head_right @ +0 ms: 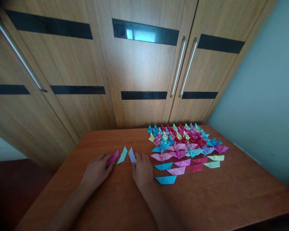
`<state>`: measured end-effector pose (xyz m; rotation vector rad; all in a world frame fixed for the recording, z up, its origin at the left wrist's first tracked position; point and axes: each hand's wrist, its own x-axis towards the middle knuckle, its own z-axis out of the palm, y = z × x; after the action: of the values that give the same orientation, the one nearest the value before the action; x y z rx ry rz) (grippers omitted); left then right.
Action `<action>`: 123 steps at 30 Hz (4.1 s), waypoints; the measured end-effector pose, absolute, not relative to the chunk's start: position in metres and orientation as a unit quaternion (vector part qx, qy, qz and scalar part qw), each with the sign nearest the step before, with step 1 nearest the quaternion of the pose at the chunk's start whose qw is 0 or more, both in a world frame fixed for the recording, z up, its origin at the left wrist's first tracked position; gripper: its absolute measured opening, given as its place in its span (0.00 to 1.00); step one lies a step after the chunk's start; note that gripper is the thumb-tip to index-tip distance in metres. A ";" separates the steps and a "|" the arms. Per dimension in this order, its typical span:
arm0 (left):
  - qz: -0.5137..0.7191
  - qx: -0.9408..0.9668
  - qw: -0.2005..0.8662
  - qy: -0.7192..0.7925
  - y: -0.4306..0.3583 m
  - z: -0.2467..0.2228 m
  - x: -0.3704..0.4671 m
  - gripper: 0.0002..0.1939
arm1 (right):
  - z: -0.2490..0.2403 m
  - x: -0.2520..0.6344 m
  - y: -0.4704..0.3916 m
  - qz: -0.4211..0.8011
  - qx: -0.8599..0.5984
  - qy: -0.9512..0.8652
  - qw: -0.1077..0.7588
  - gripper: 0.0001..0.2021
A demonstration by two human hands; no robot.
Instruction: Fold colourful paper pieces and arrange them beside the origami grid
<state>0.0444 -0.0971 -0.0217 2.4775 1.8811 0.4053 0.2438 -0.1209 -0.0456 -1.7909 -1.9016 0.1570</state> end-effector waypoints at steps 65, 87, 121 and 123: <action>0.421 0.591 0.515 0.457 -0.112 -0.015 0.091 0.15 | -0.042 0.236 -0.120 0.528 -0.441 -0.467 0.555 0.16; 0.438 0.573 0.560 0.407 -0.111 -0.019 0.094 0.18 | -0.046 0.242 -0.118 0.489 -0.441 -0.494 0.568 0.24; 0.466 0.504 0.590 0.425 -0.115 -0.020 0.091 0.20 | -0.044 0.242 -0.121 0.466 -0.448 -0.488 0.586 0.20; 0.455 0.536 0.553 0.447 -0.114 -0.019 0.090 0.19 | -0.045 0.243 -0.120 0.460 -0.449 -0.486 0.592 0.17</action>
<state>0.0902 -0.1145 -0.0192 1.2661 1.0557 1.0766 0.2426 -0.1202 -0.0449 -1.0451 -1.1303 1.0696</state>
